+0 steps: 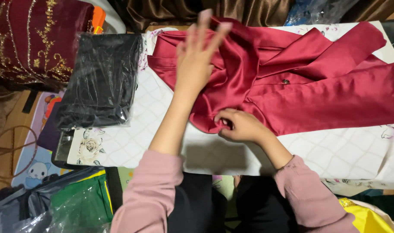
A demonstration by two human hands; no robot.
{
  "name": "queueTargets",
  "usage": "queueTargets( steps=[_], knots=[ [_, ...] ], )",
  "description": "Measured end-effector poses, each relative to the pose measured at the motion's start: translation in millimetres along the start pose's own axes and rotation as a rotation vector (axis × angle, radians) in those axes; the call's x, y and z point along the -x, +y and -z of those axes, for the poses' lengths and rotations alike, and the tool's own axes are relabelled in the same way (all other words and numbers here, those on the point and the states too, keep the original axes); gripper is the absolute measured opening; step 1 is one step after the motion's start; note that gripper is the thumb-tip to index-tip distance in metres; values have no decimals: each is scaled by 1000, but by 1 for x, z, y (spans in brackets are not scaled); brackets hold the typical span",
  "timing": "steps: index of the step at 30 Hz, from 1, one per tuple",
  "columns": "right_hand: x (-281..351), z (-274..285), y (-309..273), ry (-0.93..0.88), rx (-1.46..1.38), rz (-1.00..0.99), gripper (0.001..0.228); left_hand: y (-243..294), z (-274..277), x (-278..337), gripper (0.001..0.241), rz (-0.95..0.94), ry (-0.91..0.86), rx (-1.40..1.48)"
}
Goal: Smoothing and arranging a red satin garment on a table
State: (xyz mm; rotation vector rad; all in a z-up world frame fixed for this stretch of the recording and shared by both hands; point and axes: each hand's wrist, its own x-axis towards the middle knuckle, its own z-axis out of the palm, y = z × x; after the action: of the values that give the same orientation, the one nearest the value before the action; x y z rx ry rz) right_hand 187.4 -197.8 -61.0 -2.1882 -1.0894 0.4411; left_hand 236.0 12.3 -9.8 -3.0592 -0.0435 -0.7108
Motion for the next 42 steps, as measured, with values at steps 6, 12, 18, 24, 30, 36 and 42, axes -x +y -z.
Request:
queueTargets(
  steps=[6, 12, 18, 24, 30, 36, 42],
  knots=[
    [-4, -3, 53, 366, 112, -272, 22, -58, -30, 66, 101, 506, -413, 307],
    [-6, -1, 32, 207, 240, -329, 69, -81, -28, 100, 59, 536, -404, 325],
    [-14, 6, 24, 177, 244, -304, 82, -129, -60, 177, 52, 966, -478, 192],
    [-22, -13, 47, 193, 319, -250, 44, -77, 18, 143, 44, 422, 289, 296],
    [-22, -5, 71, 161, 355, -380, 37, -74, -11, 145, 49, 555, -216, 320],
    [-6, 23, 53, -143, 170, -369, 23, -96, -28, 157, 43, 531, -621, 452],
    [-12, 21, 85, 259, 358, -170, 21, -85, 3, 132, 22, 517, 182, 828]
  ],
)
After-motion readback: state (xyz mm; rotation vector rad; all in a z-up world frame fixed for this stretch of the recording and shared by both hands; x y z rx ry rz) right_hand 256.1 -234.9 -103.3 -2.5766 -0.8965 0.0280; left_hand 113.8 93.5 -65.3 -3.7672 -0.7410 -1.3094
